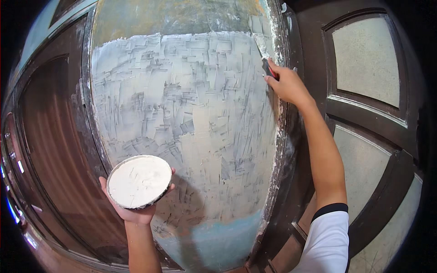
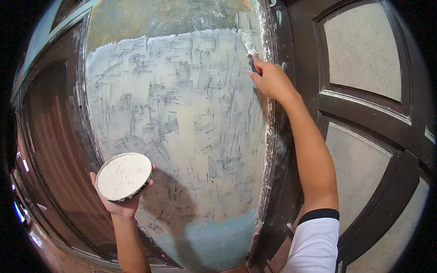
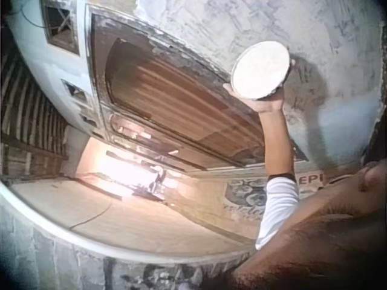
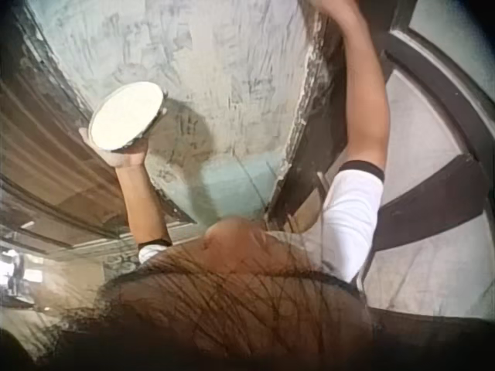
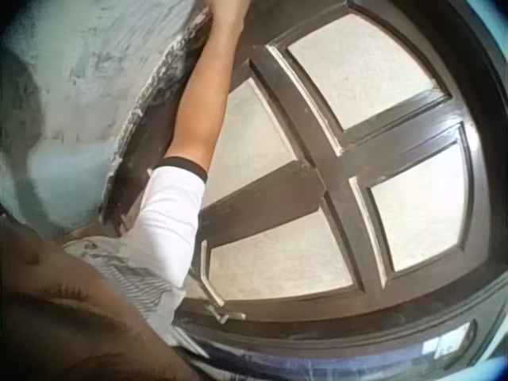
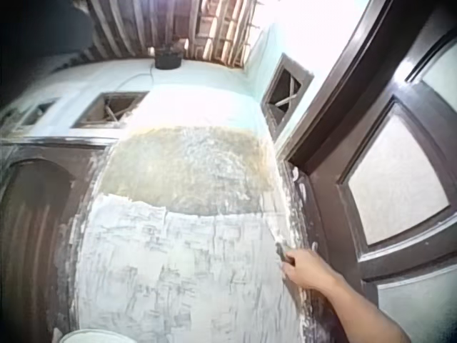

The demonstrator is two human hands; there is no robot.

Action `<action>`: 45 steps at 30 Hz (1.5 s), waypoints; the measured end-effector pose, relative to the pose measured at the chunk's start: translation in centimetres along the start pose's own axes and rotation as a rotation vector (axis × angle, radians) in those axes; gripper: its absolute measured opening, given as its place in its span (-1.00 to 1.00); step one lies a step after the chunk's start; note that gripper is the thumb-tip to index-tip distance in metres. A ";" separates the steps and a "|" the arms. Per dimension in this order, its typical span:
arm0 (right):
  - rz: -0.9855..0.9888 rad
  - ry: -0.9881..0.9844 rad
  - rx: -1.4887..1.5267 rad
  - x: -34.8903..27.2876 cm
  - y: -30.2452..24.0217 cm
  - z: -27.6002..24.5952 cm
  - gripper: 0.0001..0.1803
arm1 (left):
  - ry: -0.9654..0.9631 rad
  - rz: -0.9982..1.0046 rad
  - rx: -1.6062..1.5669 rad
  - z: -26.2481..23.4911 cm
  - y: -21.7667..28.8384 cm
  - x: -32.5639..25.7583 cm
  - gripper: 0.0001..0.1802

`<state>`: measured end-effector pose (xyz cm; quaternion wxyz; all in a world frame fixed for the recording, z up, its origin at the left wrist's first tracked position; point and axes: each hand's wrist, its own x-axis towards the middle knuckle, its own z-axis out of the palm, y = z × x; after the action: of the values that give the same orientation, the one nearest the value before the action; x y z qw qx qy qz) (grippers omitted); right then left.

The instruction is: The person applies putty to a wall with a putty knife.

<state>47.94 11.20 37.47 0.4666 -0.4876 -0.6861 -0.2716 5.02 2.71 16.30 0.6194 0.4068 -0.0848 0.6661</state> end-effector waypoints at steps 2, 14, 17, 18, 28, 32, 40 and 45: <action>0.024 0.000 0.059 0.6 -0.5 -1.3 -0.28 | -0.006 0.005 -0.010 0.2 -0.1 0.1 0.18; -0.016 -0.029 -0.079 0.8 -0.5 0.8 -0.25 | -0.024 0.034 0.035 0.2 0.8 -1.3 0.15; 0.016 0.034 0.083 0.0 -0.9 -0.5 -0.27 | 0.013 0.036 -0.006 -0.1 0.8 -1.3 0.14; 0.012 0.034 0.087 0.9 -1.4 -1.0 -0.27 | 0.014 0.042 -0.003 -0.2 0.8 -1.2 0.14; -0.023 -0.042 -0.022 1.8 -1.1 0.7 -0.26 | 0.093 0.045 -0.002 -0.9 1.2 -1.7 0.15; -0.046 0.067 0.076 -0.2 -1.4 0.3 -0.27 | 0.062 0.061 -0.010 -0.9 1.6 -2.1 0.17; 0.032 0.038 -0.069 4.9 0.9 -0.4 -0.28 | -0.002 0.035 -0.007 -0.7 1.2 -1.8 0.18; -0.021 0.043 0.029 -1.5 0.0 2.8 -0.29 | 0.067 0.063 0.027 -0.4 1.7 -2.5 0.18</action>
<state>47.01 12.84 34.95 0.4852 -0.4677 -0.6849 -0.2771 3.09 0.67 15.11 0.5950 0.3898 -0.0678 0.6996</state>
